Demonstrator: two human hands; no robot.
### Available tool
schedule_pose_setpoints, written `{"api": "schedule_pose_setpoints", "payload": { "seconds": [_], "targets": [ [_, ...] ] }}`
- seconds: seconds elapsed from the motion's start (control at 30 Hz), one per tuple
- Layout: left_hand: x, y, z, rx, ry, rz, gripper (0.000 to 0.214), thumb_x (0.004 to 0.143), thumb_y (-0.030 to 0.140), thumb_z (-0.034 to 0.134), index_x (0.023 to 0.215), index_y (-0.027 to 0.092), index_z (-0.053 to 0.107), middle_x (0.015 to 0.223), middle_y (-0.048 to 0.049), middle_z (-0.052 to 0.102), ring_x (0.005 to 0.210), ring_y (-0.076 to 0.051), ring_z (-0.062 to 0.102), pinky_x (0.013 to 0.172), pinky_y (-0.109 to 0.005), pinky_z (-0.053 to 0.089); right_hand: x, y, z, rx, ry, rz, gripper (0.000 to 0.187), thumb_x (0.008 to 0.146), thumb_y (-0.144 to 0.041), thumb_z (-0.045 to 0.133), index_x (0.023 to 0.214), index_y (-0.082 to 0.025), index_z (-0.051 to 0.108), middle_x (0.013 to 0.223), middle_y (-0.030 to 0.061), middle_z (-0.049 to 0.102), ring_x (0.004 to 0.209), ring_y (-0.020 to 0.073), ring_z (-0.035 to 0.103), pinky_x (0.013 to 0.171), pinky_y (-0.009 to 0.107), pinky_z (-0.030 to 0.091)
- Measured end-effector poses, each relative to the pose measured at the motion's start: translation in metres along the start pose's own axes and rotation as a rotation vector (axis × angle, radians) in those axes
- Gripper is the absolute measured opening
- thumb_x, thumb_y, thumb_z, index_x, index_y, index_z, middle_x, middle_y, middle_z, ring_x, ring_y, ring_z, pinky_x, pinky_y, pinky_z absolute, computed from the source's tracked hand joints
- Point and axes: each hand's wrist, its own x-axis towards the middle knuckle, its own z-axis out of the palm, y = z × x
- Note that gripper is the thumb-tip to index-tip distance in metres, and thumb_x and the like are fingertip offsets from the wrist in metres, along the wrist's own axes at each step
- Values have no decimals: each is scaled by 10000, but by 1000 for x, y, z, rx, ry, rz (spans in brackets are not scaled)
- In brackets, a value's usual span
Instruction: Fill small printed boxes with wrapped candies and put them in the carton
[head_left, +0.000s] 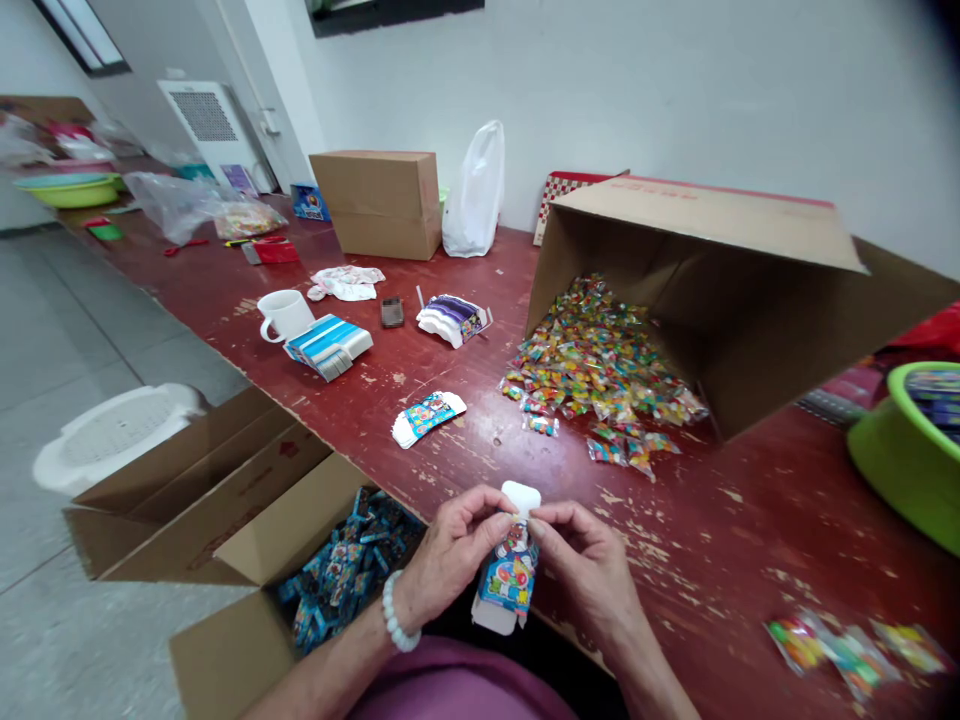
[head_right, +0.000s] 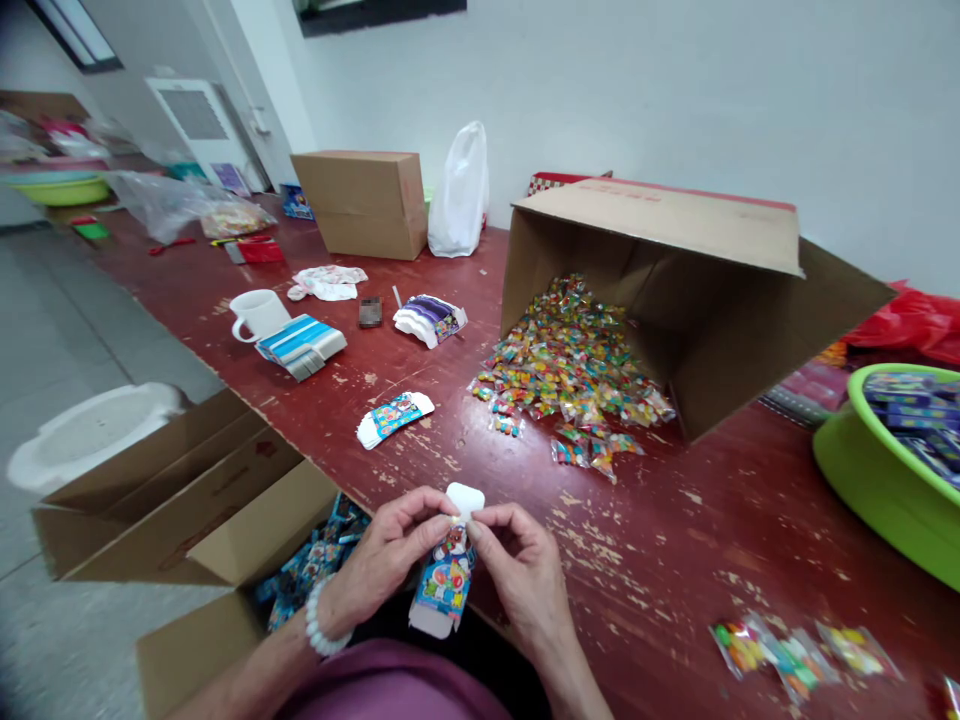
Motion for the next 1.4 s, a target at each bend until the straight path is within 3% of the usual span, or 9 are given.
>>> {"api": "schedule_pose_setpoints", "payload": {
  "seconds": [0.1, 0.23, 0.4, 0.5, 0.67, 0.83, 1.0, 1.2, 1.4],
  "targets": [
    [1, 1, -3, 15, -20, -17, 237, 871, 391, 603, 947, 168, 630, 839, -9, 615, 740, -124, 526, 673, -230, 422, -1, -2, -2, -121, -48, -59, 238, 773, -405, 757, 756, -171, 715, 733, 30, 691, 674, 150, 577, 646, 264, 458],
    [1, 6, -5, 70, -71, -11, 242, 879, 398, 592, 938, 164, 614, 843, -14, 616, 753, -126, 528, 680, -235, 411, -1, -1, -1, 11, -56, -53, 214, 738, -373, 794, 726, -180, 703, 782, 26, 690, 723, 159, 603, 689, 276, 482],
    [2, 6, -3, 39, -80, 31, 219, 870, 364, 620, 909, 151, 587, 853, -19, 621, 770, -119, 524, 705, -240, 415, -2, -2, 5, 215, 43, 16, 468, 657, -287, 870, 1078, -279, 666, 789, -29, 683, 716, 131, 619, 681, 243, 491],
    [1, 4, -1, -129, -74, 18, 256, 848, 352, 661, 959, 182, 507, 853, -6, 633, 744, -107, 540, 686, -236, 426, -2, -1, 4, 206, -38, 41, 310, 693, -304, 846, 954, -217, 704, 799, 5, 696, 722, 137, 621, 689, 250, 497],
    [-3, -1, 4, -413, -86, -129, 453, 814, 340, 712, 1148, 240, 421, 823, 37, 593, 718, -102, 579, 672, -233, 475, -3, 6, 1, 209, -36, 21, 193, 730, -314, 815, 780, -194, 673, 728, -1, 672, 631, 116, 582, 595, 223, 465],
    [-6, -9, 11, -583, -210, -335, 359, 908, 540, 459, 1074, 223, 496, 795, -19, 597, 601, -173, 615, 451, -288, 518, -8, -1, 2, -35, -79, -102, 174, 804, -370, 733, 812, -205, 680, 694, -12, 603, 497, 108, 540, 474, 230, 435],
    [-4, -5, 11, -492, -166, -374, 497, 890, 612, 420, 1162, 216, 549, 711, -23, 622, 470, -151, 587, 386, -254, 485, -11, -20, 6, -267, -145, -218, 246, 855, -415, 662, 763, -189, 695, 761, 31, 636, 625, 149, 603, 609, 270, 494],
    [-5, 5, 11, -240, -161, -267, 687, 891, 670, 351, 1314, 169, 554, 731, -49, 649, 463, -127, 595, 412, -219, 474, -7, -26, 12, -166, -129, -54, 275, 793, -434, 728, 873, -173, 699, 764, 38, 704, 518, 125, 579, 489, 246, 484],
    [-8, 4, 7, -179, -219, -223, 689, 908, 662, 308, 1385, 208, 511, 725, -58, 661, 445, -132, 610, 393, -206, 443, -6, -25, 13, 50, -186, 11, 268, 751, -428, 762, 757, -165, 710, 901, 81, 735, 561, 150, 607, 464, 267, 510]
  ]
}}
